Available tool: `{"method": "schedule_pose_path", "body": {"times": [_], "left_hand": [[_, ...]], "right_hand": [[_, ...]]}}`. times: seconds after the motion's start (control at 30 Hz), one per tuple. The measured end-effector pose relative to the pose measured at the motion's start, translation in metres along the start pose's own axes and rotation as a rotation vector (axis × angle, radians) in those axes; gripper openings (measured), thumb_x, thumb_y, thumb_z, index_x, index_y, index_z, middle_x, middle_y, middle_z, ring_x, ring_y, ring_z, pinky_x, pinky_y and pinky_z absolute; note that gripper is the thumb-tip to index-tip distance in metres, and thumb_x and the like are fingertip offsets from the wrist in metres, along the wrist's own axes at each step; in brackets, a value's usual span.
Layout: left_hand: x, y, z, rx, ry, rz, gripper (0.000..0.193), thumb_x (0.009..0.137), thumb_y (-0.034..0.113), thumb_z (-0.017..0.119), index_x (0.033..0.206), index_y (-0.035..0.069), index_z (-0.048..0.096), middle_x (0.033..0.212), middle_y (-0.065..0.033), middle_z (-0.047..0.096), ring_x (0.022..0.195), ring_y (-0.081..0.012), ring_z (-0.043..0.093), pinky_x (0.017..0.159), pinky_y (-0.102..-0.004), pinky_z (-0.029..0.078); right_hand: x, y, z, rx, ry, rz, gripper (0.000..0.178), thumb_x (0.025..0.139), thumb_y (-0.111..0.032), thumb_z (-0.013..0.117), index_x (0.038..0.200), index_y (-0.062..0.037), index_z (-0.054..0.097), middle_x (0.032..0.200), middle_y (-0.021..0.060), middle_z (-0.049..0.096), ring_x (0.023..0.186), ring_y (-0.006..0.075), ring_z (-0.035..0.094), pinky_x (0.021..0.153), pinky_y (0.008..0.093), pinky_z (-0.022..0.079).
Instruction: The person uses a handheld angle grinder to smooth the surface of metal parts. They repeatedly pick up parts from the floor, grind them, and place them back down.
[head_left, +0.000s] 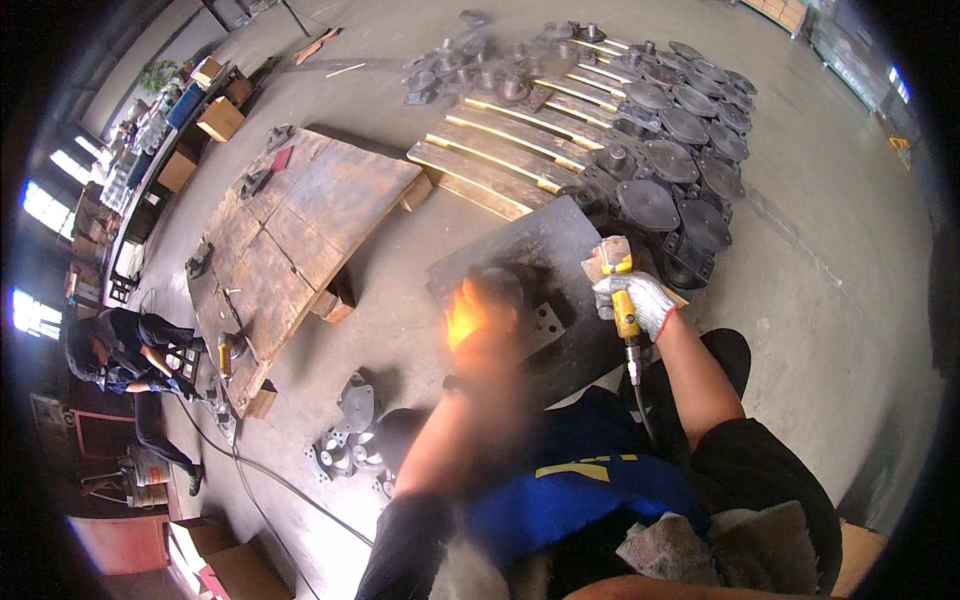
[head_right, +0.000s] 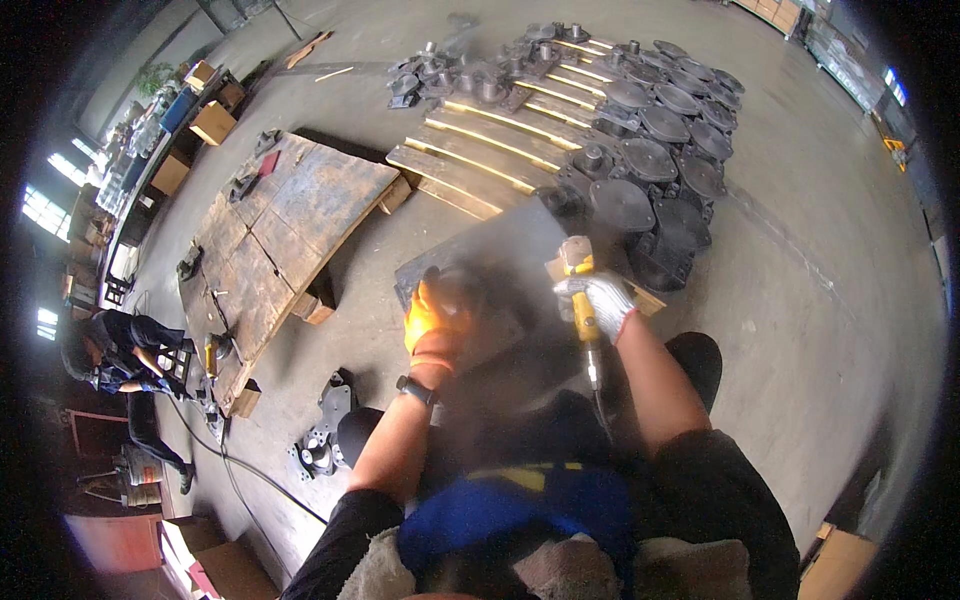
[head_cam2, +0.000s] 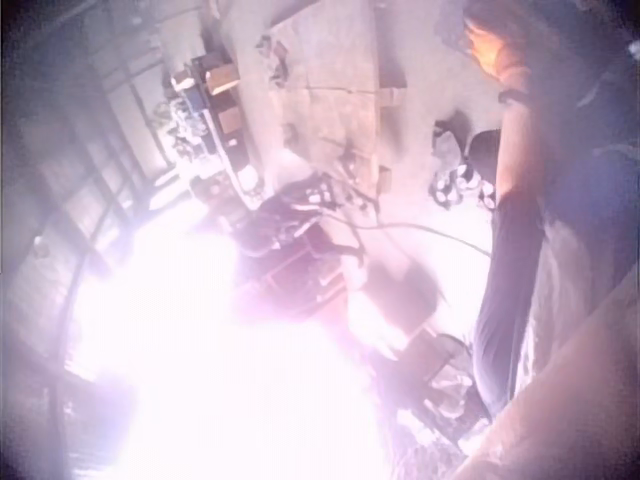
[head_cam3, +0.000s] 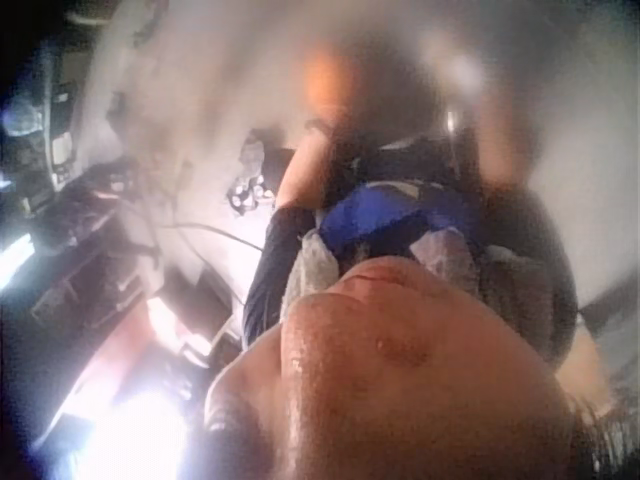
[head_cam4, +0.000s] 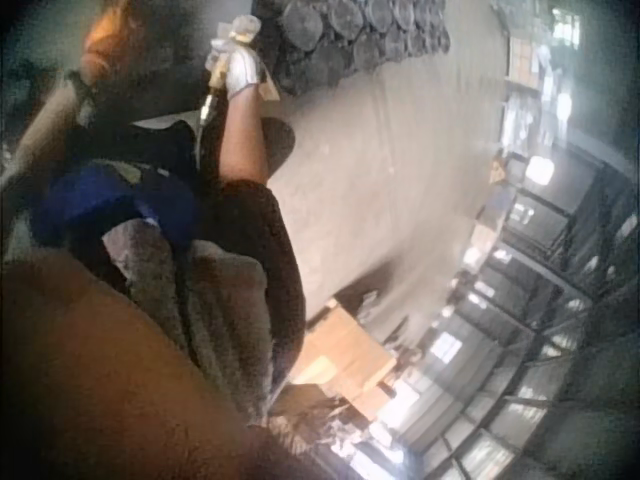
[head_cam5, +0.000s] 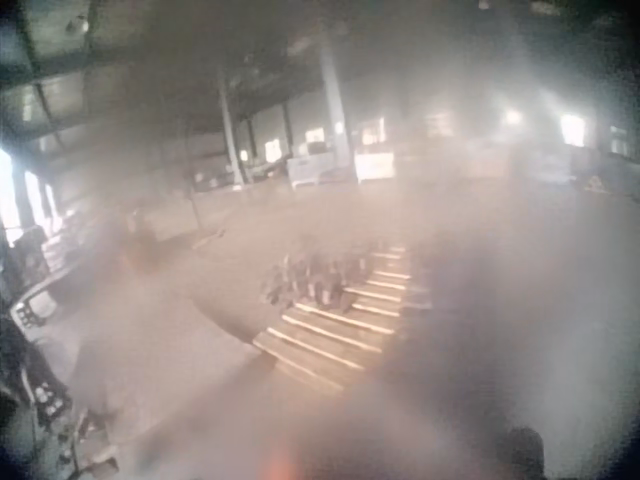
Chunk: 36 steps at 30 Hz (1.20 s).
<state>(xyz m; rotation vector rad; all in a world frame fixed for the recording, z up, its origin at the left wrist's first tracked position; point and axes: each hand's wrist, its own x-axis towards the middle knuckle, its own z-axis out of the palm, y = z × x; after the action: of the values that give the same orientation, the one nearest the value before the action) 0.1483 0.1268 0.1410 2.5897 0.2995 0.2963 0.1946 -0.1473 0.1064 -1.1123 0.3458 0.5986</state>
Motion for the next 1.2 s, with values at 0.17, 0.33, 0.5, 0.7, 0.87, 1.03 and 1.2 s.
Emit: {"method": "schedule_pose_path", "body": {"times": [0.17, 0.33, 0.5, 0.7, 0.87, 1.03, 1.2], "left_hand": [[-0.030, -0.009, 0.024, -0.120, -0.111, 0.129, 0.049, 0.088, 0.034, 0.063, 0.129, 0.007, 0.056, 0.125, -0.0170, 0.061, 0.113, -0.0390, 0.059, 0.095, -0.0412, 0.050], [-0.075, 0.026, -0.011, -0.596, -0.679, 0.384, 0.046, 0.092, 0.031, 0.061, 0.131, 0.006, 0.055, 0.126, -0.0186, 0.060, 0.113, -0.0383, 0.060, 0.094, -0.0409, 0.050], [-0.108, 0.054, -0.018, -0.865, -0.786, 0.474, 0.045, 0.094, 0.027, 0.060, 0.132, 0.005, 0.054, 0.128, -0.0193, 0.059, 0.113, -0.0377, 0.060, 0.093, -0.0410, 0.051], [-0.118, 0.088, -0.014, -0.928, -0.953, 0.233, 0.045, 0.093, 0.022, 0.064, 0.134, 0.005, 0.054, 0.129, -0.0164, 0.057, 0.110, -0.0304, 0.061, 0.092, -0.0400, 0.051], [-0.122, 0.109, -0.029, -0.647, -0.959, 0.265, 0.040, 0.094, 0.021, 0.063, 0.131, 0.007, 0.057, 0.122, -0.0128, 0.060, 0.101, -0.0250, 0.063, 0.084, -0.0367, 0.051], [-0.116, 0.105, -0.012, -0.782, -0.927, 0.257, 0.038, 0.094, 0.023, 0.063, 0.128, 0.006, 0.058, 0.117, -0.0125, 0.062, 0.098, -0.0249, 0.064, 0.081, -0.0364, 0.053], [-0.110, 0.102, 0.002, -0.870, -0.820, 0.275, 0.035, 0.094, 0.024, 0.062, 0.124, 0.006, 0.059, 0.112, -0.0122, 0.064, 0.095, -0.0249, 0.065, 0.077, -0.0361, 0.054]], "right_hand": [[-0.068, -0.007, 0.021, 0.045, -0.093, -0.054, 0.024, 0.082, -0.012, 0.071, 0.095, 0.0067, 0.063, 0.081, 0.0127, 0.065, 0.068, 0.0217, 0.065, 0.063, 0.0304, 0.055], [-0.151, -0.026, 0.063, 0.008, -0.159, -0.028, 0.027, 0.081, -0.013, 0.072, 0.100, 0.0057, 0.064, 0.089, 0.0133, 0.067, 0.078, 0.0230, 0.068, 0.073, 0.0339, 0.059], [-0.162, -0.034, 0.045, -0.063, -0.147, -0.075, 0.028, 0.080, -0.013, 0.070, 0.101, 0.0043, 0.064, 0.090, 0.0137, 0.067, 0.081, 0.0222, 0.067, 0.080, 0.0338, 0.058], [-0.127, -0.004, 0.007, -0.007, -0.187, -0.032, 0.022, 0.083, -0.012, 0.066, 0.098, 0.0044, 0.063, 0.087, 0.0108, 0.065, 0.078, 0.0185, 0.064, 0.075, 0.0283, 0.053], [-0.119, 0.011, -0.004, -0.031, -0.129, 0.010, 0.020, 0.083, -0.010, 0.069, 0.098, 0.0020, 0.064, 0.086, 0.0084, 0.065, 0.077, 0.0165, 0.063, 0.073, 0.0269, 0.052], [-0.128, 0.009, 0.002, -0.120, -0.138, -0.004, 0.025, 0.087, -0.018, 0.067, 0.105, -0.0002, 0.070, 0.097, 0.0070, 0.072, 0.087, 0.0155, 0.068, 0.076, 0.0304, 0.054], [-0.128, 0.002, 0.015, -0.151, -0.049, 0.000, 0.024, 0.085, -0.016, 0.068, 0.102, -0.0001, 0.071, 0.096, 0.0076, 0.072, 0.087, 0.0163, 0.068, 0.078, 0.0310, 0.054]]}}
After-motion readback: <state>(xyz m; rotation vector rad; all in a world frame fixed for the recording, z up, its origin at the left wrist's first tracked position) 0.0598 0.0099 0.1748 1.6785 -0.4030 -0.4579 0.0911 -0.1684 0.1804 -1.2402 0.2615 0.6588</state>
